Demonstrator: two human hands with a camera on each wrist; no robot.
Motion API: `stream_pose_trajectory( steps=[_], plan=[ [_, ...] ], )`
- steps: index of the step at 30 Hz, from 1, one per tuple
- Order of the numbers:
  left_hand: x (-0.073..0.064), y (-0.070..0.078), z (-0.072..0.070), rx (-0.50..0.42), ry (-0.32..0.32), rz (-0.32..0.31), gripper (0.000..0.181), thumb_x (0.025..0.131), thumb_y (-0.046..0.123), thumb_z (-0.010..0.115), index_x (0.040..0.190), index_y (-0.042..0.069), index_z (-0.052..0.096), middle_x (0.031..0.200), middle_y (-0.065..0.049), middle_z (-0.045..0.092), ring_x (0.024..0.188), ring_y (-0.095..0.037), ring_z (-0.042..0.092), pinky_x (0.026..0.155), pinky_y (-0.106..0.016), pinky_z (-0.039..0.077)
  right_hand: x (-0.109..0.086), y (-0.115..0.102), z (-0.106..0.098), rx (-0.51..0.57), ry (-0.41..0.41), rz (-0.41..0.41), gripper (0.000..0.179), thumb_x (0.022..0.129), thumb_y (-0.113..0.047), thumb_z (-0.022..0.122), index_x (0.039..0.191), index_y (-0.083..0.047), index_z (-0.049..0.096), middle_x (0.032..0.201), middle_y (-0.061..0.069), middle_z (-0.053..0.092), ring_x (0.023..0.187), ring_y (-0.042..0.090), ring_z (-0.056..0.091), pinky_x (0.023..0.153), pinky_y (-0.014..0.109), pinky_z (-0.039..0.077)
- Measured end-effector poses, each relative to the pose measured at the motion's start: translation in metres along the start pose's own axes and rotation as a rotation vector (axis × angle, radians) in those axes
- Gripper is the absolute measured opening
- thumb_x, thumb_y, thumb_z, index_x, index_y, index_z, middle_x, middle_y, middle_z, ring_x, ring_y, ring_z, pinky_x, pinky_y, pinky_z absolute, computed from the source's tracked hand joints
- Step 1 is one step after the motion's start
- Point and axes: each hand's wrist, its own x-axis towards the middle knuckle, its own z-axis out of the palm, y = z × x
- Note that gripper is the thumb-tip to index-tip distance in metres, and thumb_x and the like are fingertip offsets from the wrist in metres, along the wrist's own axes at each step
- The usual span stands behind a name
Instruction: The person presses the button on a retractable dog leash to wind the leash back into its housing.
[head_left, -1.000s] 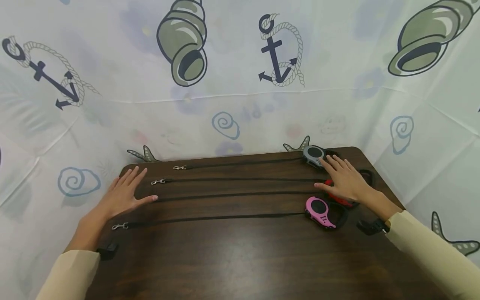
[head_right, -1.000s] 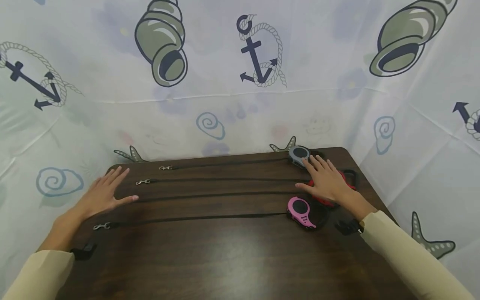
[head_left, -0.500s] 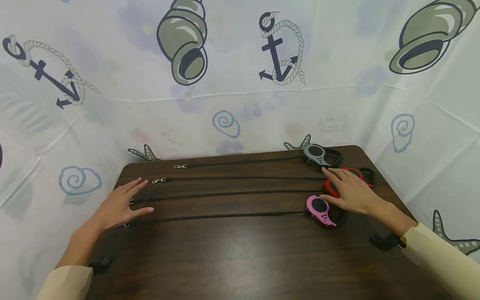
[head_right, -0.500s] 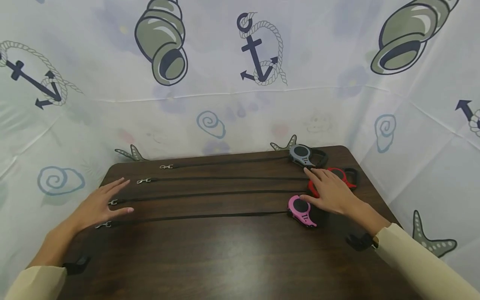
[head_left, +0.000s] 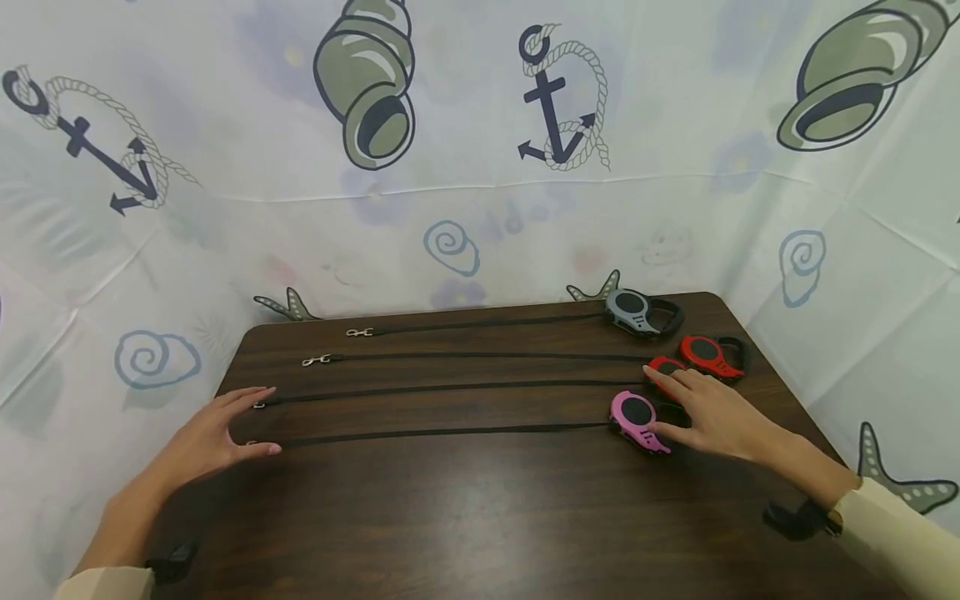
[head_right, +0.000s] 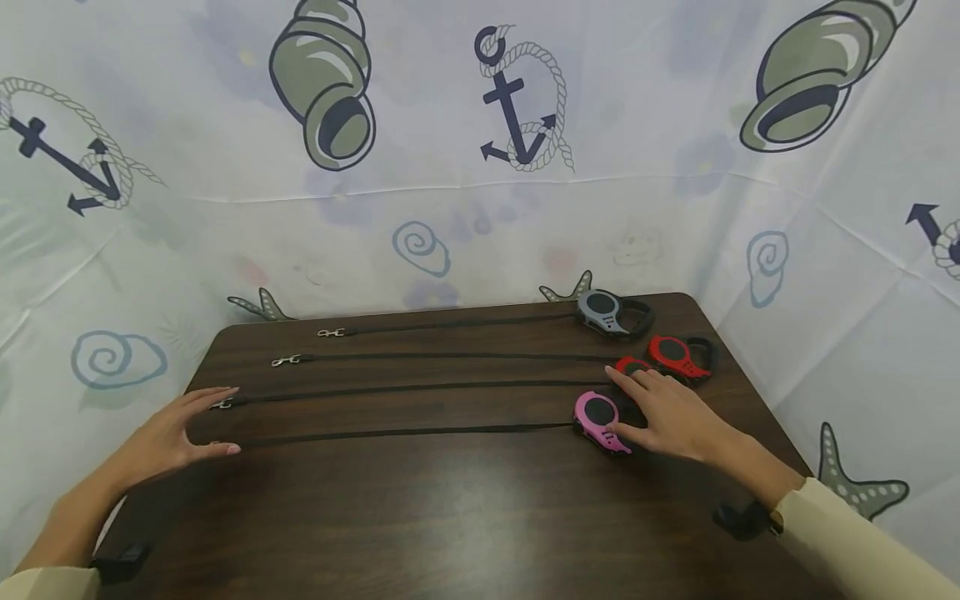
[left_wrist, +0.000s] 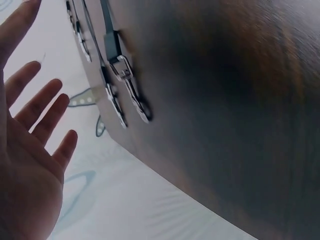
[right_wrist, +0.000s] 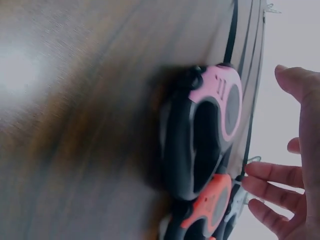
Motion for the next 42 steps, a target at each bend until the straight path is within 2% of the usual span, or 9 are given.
stream_pose_trajectory(
  steps=[5,9,13,18,21,25,30,34,42],
  plan=[
    [-0.011,-0.005,-0.002,-0.025,0.006,-0.001,0.087,0.060,0.032,0.104,0.134,0.003,0.068,0.131,-0.024,0.067,0.116,-0.047,0.063,0.096,-0.015,0.036,-0.007,-0.006,0.006,-0.001,0.017,-0.039,0.084,0.088,-0.052,0.083,0.154,-0.009,0.053,0.113,0.011,0.073,0.095,0.027,0.069,0.083,0.053,0.058],
    [-0.020,-0.012,0.000,-0.040,0.029,0.021,0.086,0.054,0.029,0.105,0.128,0.002,0.070,0.124,-0.028,0.069,0.111,-0.050,0.063,0.098,0.002,0.021,-0.011,-0.009,0.011,0.017,0.005,-0.047,0.083,0.088,-0.053,0.082,0.153,-0.009,0.055,0.111,0.010,0.076,0.092,0.024,0.069,0.083,0.054,0.058],
    [-0.026,-0.019,0.003,-0.040,0.043,0.036,0.085,0.051,0.027,0.105,0.126,0.004,0.071,0.120,-0.026,0.069,0.108,-0.051,0.062,0.101,0.004,0.016,-0.013,-0.008,0.019,0.035,-0.001,-0.035,0.082,0.088,-0.055,0.082,0.152,-0.011,0.056,0.105,0.007,0.076,0.091,0.022,0.070,0.083,0.053,0.059],
    [-0.029,-0.026,0.008,-0.038,0.068,0.059,0.079,0.049,0.025,0.106,0.120,0.005,0.075,0.112,-0.015,0.073,0.104,-0.028,0.067,0.099,0.003,0.023,-0.019,-0.006,0.030,0.065,0.013,-0.031,0.086,0.085,-0.057,0.084,0.152,-0.011,0.055,0.095,-0.001,0.072,0.087,0.017,0.068,0.081,0.051,0.059],
    [-0.031,-0.031,0.011,-0.030,0.068,0.065,0.075,0.049,0.025,0.105,0.115,0.005,0.077,0.109,-0.013,0.075,0.102,-0.017,0.068,0.097,0.003,0.026,-0.022,-0.006,0.036,0.083,0.023,-0.032,0.089,0.084,-0.058,0.085,0.152,-0.009,0.056,0.096,-0.001,0.072,0.088,0.018,0.068,0.080,0.051,0.060],
    [-0.035,-0.035,0.016,-0.018,0.062,0.057,0.068,0.052,0.025,0.105,0.113,0.008,0.079,0.106,-0.010,0.076,0.099,-0.020,0.070,0.095,0.003,0.027,-0.025,-0.006,0.042,0.098,0.046,-0.025,0.091,0.082,-0.058,0.087,0.152,-0.009,0.056,0.105,0.008,0.075,0.094,0.026,0.071,0.080,0.055,0.061],
    [-0.035,-0.036,0.021,-0.033,0.080,0.061,0.060,0.055,0.020,0.104,0.109,0.009,0.080,0.103,-0.006,0.076,0.100,-0.010,0.069,0.097,0.003,0.027,-0.026,-0.005,0.047,0.096,0.086,-0.021,0.092,0.079,-0.057,0.089,0.151,-0.009,0.057,0.108,0.010,0.074,0.093,0.026,0.069,0.079,0.053,0.060],
    [-0.033,-0.036,0.023,-0.054,0.105,0.070,0.052,0.056,0.012,0.103,0.103,0.010,0.082,0.099,-0.003,0.076,0.098,-0.004,0.068,0.097,0.003,0.029,-0.027,-0.002,0.053,0.071,0.110,-0.038,0.091,0.077,-0.055,0.092,0.148,-0.009,0.060,0.105,0.006,0.072,0.091,0.020,0.067,0.078,0.049,0.059],
    [-0.034,-0.038,0.025,-0.059,0.102,0.043,0.038,0.059,0.006,0.101,0.093,0.013,0.085,0.093,0.006,0.071,0.087,-0.001,0.066,0.083,-0.004,0.040,-0.029,-0.001,0.059,0.048,0.164,-0.085,0.086,0.074,-0.044,0.096,0.144,-0.009,0.063,0.099,0.002,0.068,0.087,0.016,0.063,0.075,0.045,0.058]
  ],
)
